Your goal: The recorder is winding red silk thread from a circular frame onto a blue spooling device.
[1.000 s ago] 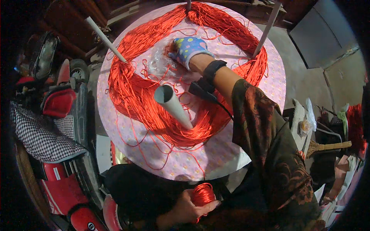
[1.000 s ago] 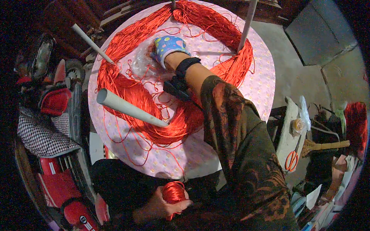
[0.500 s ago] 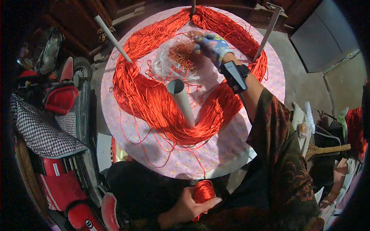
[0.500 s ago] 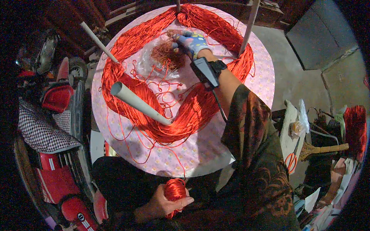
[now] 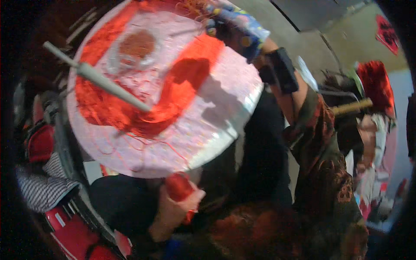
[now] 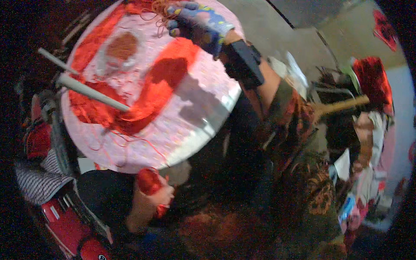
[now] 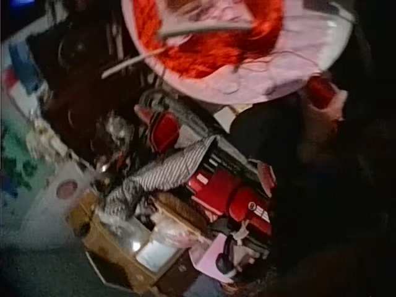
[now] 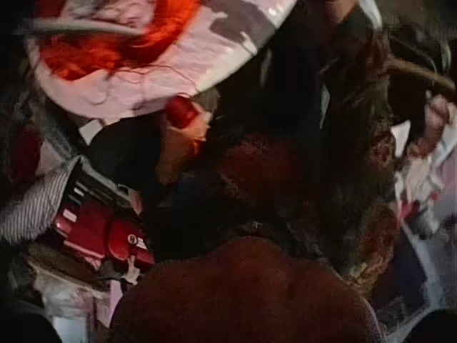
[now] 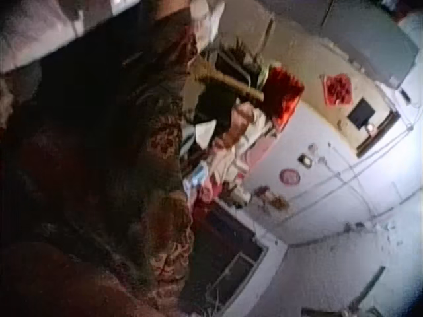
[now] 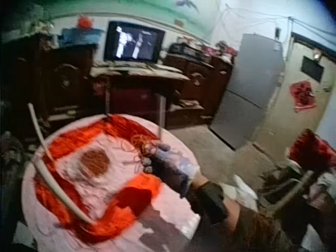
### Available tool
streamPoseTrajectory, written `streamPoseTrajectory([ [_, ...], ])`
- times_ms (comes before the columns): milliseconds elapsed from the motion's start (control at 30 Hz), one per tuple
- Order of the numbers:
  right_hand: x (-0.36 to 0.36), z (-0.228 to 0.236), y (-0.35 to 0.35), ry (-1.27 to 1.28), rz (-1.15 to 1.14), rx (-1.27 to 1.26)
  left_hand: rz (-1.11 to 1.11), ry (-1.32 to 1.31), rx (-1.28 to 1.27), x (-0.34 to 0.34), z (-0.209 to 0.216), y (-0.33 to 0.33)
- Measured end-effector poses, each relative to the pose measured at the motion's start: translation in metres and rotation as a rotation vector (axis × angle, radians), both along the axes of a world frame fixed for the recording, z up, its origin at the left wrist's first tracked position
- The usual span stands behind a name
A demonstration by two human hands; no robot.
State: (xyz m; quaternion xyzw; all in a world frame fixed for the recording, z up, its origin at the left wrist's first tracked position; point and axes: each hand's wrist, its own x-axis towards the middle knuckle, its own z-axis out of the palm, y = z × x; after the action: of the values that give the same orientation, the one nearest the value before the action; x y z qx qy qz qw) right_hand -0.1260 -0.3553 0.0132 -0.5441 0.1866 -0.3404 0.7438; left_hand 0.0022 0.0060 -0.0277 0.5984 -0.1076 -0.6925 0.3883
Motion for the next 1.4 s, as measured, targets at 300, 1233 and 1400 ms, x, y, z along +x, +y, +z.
streamPoseTrajectory([
  [300, -0.288, 0.006, 0.104, 0.419, -0.496, 0.044, -0.082, -0.198, -0.059, -0.035, 0.021, -0.003],
  [1233, -0.426, -0.122, 0.126, 0.462, -0.959, 0.317, -0.225, -0.163, -0.144, -0.069, -0.002, -0.026],
  [1400, -0.411, -0.110, 0.123, 0.810, -0.843, 0.286, -0.254, -0.197, -0.241, -0.072, 0.002, -0.026],
])
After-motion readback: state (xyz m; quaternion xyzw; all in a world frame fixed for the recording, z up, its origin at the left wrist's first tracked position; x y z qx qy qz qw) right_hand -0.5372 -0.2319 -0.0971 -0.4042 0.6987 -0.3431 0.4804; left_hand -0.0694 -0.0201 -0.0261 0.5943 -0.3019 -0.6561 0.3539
